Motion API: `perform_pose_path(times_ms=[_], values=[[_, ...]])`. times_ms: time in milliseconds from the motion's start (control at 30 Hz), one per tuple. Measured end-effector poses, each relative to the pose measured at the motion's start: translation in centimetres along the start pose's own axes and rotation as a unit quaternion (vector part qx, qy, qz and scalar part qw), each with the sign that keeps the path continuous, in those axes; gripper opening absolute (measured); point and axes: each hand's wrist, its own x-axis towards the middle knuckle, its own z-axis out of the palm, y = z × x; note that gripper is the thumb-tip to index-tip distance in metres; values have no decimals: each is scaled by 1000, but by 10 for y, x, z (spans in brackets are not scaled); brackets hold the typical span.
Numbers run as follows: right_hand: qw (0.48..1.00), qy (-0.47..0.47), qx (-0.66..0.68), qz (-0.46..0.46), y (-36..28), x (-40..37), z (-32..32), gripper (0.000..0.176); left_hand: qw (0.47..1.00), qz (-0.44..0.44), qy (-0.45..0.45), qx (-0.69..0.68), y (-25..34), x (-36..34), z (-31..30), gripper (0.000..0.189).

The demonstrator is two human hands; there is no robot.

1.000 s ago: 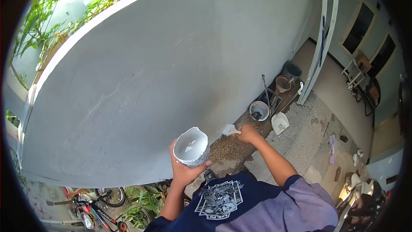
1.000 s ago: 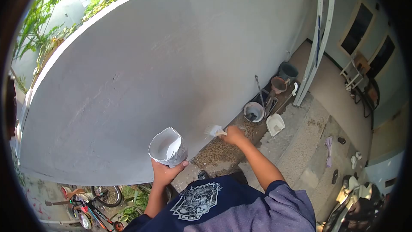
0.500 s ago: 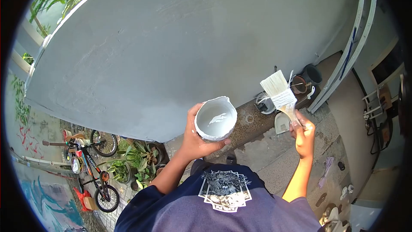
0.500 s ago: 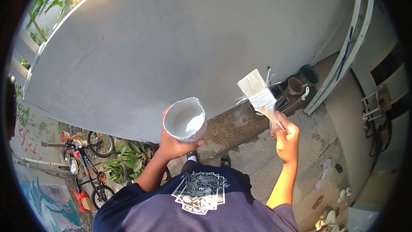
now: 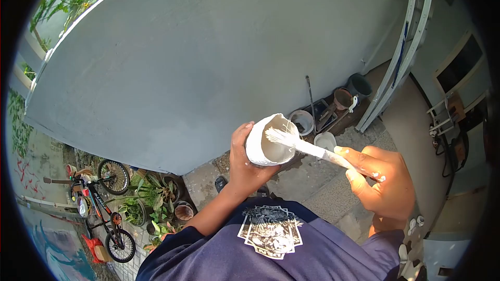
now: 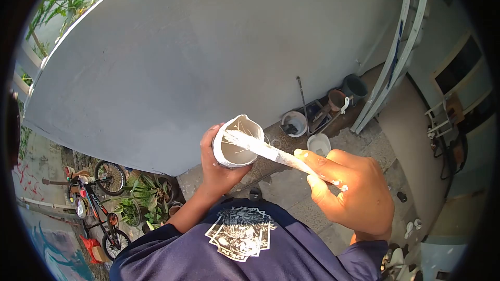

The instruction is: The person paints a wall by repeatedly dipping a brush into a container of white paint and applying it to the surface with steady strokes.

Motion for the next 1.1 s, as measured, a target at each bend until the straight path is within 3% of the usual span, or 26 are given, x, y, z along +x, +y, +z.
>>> perform_pose_path(times_ms=[167, 233, 333, 567, 633, 667, 733, 1100], values=[[980, -62, -185, -45, -19, 2, -27, 43, 999, 34, 11, 34, 8, -1, 22, 104], [941, -118, -304, -87, -30, 4, -35, 45, 998, 43, 6, 42, 12, -1, 29, 104], [926, -142, -344, -61, -43, 7, -37, 47, 997, 53, 6, 49, 16, -1, 39, 101], [903, -121, -392, -128, -45, 18, -16, 23, 999, 32, 23, 0, 15, -2, 56, 97], [894, -73, -421, -140, -41, 20, -8, 17, 999, 25, 32, 25, 18, 2, 56, 95], [893, -72, -422, -141, -40, 21, -4, 17, 999, 19, 41, 18, 19, 5, 56, 94], [878, -95, -450, -132, -36, 24, 3, 44, 999, 13, 42, 21, 19, 10, 55, 94], [885, -59, -438, -146, -17, 39, 30, 44, 998, 20, 58, 29, 9, 17, 55, 94]])
